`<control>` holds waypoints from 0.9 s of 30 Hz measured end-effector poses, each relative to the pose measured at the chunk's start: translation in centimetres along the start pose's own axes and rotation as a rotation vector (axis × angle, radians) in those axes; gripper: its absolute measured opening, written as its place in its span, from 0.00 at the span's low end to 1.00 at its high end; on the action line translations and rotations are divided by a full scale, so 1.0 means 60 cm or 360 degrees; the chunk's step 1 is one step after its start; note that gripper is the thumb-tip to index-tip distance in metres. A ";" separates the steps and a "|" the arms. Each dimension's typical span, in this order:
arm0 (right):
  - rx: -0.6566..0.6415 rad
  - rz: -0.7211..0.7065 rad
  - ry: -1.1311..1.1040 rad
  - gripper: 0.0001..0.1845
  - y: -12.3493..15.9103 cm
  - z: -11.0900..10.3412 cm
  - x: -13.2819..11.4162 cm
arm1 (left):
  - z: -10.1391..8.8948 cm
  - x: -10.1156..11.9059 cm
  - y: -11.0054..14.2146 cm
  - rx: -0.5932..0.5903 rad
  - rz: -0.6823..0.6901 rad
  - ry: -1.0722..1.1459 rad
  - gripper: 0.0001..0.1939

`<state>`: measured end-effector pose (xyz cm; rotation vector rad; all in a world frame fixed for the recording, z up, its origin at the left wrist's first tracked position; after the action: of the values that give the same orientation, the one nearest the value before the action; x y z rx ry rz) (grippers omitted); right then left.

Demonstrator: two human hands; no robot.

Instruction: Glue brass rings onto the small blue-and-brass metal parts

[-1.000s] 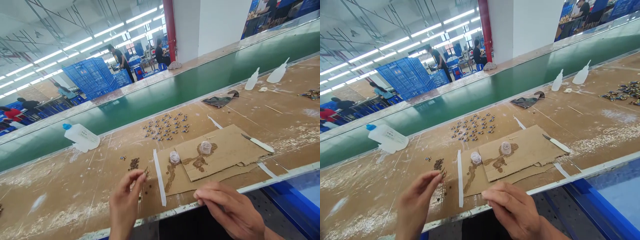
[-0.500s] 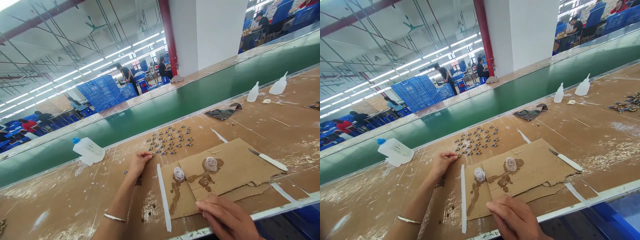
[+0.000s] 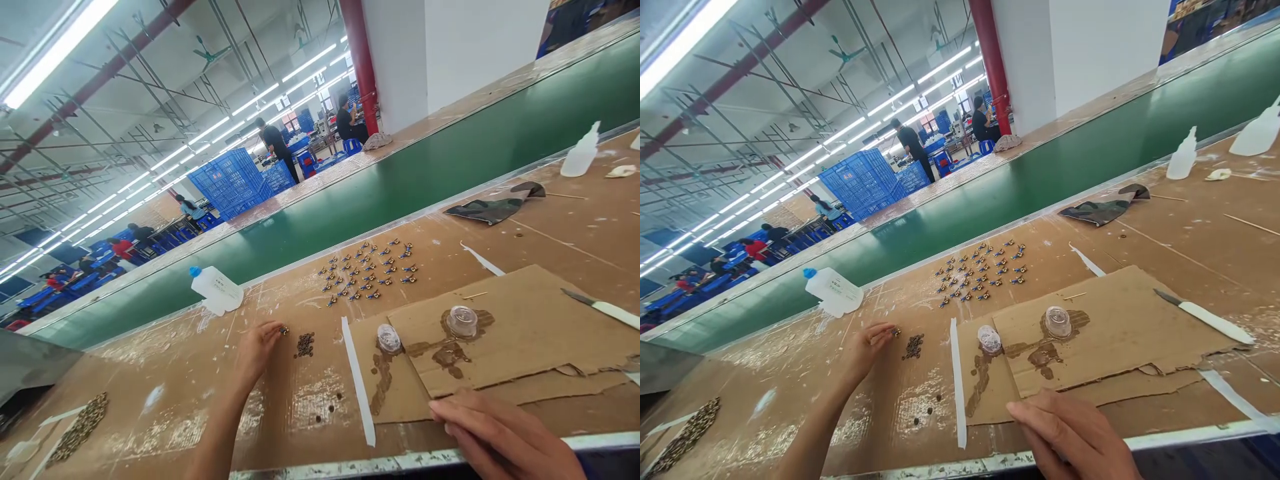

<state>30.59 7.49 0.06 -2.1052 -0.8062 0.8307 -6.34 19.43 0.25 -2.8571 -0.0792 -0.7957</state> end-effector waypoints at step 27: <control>0.0246 0.0079 -0.0388 0.12 -0.015 -0.013 -0.001 | 0.020 0.211 0.081 0.0123 -0.0353 0.1025 0.20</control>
<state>30.92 7.61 1.20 -1.9178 -0.7899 1.1556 5.59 14.91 5.07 -2.4060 -0.3314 -1.6664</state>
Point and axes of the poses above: each hand's wrist, its own y-axis away from the middle knuckle, its own z-axis out of the palm, x = y × z, the point moved 7 cm from there along -y, towards the middle knuckle, and after that the axes turned 6 degrees about y, right-handed, at the moved point
